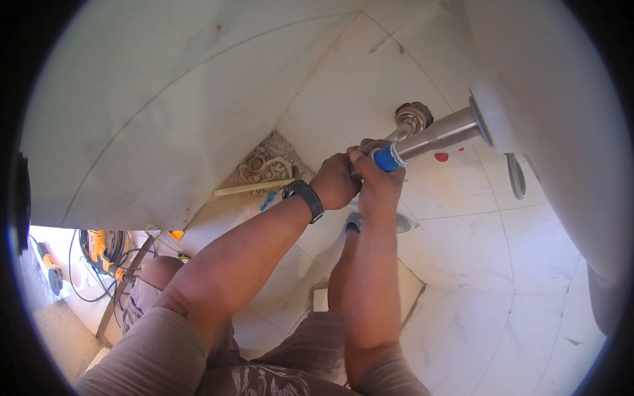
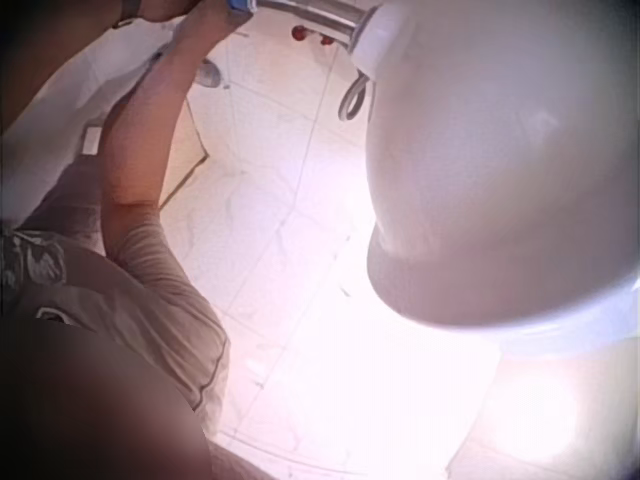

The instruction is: The person kneels under a wall-mounted sink and attaches a metal P-trap to the sink's drain pipe. They align the trap, insert it into the pipe, and tighten the connection by hand.

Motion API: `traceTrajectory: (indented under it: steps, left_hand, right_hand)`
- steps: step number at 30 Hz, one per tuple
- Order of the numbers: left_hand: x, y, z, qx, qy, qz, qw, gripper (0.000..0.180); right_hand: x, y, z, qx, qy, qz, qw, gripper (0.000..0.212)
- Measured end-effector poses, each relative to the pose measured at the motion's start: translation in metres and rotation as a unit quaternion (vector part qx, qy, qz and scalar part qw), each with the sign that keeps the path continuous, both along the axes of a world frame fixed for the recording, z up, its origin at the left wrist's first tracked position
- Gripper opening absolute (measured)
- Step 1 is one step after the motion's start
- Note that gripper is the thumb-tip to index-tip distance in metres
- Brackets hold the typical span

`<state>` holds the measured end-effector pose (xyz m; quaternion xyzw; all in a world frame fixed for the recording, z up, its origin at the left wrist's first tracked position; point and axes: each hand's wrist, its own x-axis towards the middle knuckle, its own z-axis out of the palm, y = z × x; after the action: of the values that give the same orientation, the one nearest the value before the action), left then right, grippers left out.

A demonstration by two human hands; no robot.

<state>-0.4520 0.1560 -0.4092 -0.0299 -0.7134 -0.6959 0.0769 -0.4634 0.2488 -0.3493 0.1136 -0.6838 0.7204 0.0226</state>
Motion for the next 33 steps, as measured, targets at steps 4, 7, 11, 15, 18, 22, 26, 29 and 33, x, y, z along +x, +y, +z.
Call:
traceTrajectory:
  steps: [4, 7, 11, 15, 18, 22, 26, 29, 33]
  left_hand:
    - [-0.003, -0.003, -0.006, -0.052, 0.016, -0.034, 0.998, 0.033]
    - [-0.005, -0.001, -0.008, -0.038, -0.003, -0.033, 0.999, 0.036]
    - [-0.004, 0.001, -0.006, -0.039, 0.018, -0.017, 0.999, 0.036]
    - [-0.005, -0.001, -0.003, -0.087, -0.014, -0.048, 0.995, 0.037]
    - [-0.004, 0.0, -0.005, -0.071, -0.027, -0.021, 0.997, 0.04]
    - [-0.003, 0.001, -0.008, -0.032, 0.003, -0.013, 0.999, 0.038]
    - [-0.002, -0.001, -0.003, -0.054, 0.016, -0.022, 0.998, 0.045]
    - [0.0, -0.004, 0.001, -0.027, -0.036, -0.044, 0.998, 0.046]
    - [-0.001, -0.002, 0.0, -0.02, -0.03, -0.043, 0.998, 0.038]
  right_hand:
    - [0.012, -0.027, -0.003, 0.078, 0.021, -0.217, 0.973, 0.032]
    - [0.015, -0.016, 0.009, 0.078, -0.002, -0.135, 0.988, 0.042]
    - [-0.005, 0.018, 0.028, 0.044, -0.025, 0.155, 0.987, 0.061]
    - [-0.025, 0.024, 0.024, 0.015, -0.045, 0.291, 0.955, 0.043]
    - [-0.008, 0.011, 0.011, -0.034, -0.016, 0.146, 0.989, 0.03]
    - [0.012, -0.024, -0.001, 0.018, 0.035, -0.167, 0.985, 0.019]
    - [0.015, -0.022, 0.003, 0.014, 0.001, -0.161, 0.987, 0.025]
    - [0.003, 0.017, 0.024, 0.031, -0.041, 0.085, 0.995, 0.041]
    - [-0.029, 0.034, 0.03, 0.056, -0.063, 0.26, 0.962, 0.051]
